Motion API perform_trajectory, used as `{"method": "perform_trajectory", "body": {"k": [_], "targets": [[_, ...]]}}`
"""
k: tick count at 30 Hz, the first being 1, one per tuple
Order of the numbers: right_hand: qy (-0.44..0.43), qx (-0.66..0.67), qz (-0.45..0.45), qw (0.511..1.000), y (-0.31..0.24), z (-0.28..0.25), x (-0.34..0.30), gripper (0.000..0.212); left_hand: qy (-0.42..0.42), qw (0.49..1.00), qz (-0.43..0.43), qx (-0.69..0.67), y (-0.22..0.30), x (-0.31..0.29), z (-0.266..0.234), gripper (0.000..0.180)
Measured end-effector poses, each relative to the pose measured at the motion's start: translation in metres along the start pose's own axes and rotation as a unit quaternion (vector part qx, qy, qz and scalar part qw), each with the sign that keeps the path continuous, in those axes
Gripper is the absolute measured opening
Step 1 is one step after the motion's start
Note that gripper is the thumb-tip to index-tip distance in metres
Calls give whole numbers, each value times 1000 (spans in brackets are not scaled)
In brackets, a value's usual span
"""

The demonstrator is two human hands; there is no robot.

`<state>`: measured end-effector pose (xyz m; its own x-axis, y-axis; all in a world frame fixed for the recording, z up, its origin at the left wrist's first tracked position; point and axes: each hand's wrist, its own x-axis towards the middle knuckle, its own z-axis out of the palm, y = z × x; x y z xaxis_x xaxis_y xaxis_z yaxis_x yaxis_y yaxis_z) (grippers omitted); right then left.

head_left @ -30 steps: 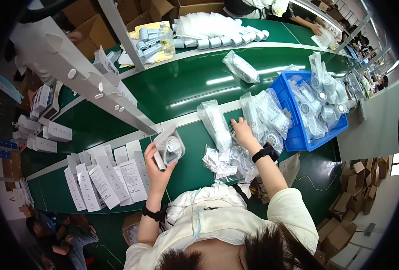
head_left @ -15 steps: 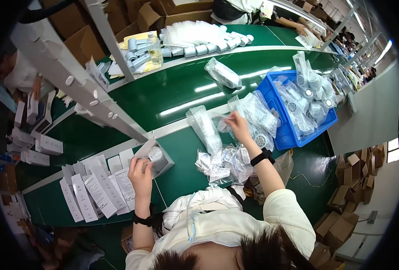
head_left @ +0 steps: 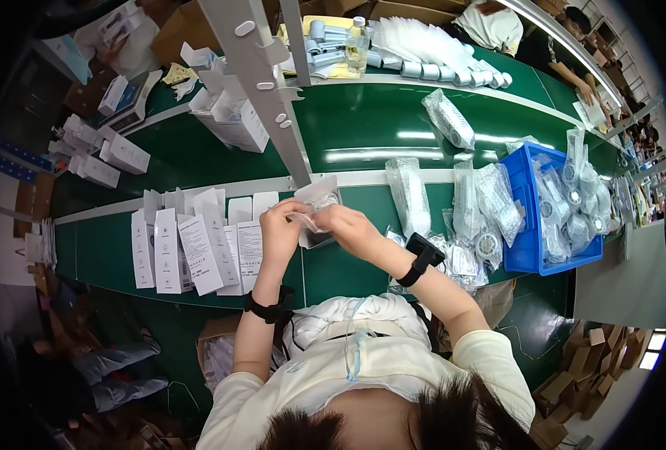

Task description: The person packages handheld fans by hand, placing a manual, a bagged fan, and a small bag into a box. The person then closes the box and sets it aside on the table before repeating the process.

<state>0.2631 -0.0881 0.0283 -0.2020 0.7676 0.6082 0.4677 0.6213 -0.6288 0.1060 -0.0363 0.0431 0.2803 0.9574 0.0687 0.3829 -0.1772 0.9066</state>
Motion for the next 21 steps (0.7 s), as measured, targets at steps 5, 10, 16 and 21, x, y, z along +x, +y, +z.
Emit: {"method": "perform_trajectory", "body": {"k": [5,10,16,21], "targets": [[-199,-242,-8,949,-15,-3,-4,36,-45,998,-7,-45,-17,1,-2,15],[-95,-177,-63,978,13,-16,-8,67,58,981,59,-176,-23,-8,-13,39],[-58,123,241,961,59,-1,-32,95,-69,888,-58,451,-97,-36,-42,67],[108,283,379,875,101,-81,4,95,-68,925,-11,373,-121,-37,-50,76]]}}
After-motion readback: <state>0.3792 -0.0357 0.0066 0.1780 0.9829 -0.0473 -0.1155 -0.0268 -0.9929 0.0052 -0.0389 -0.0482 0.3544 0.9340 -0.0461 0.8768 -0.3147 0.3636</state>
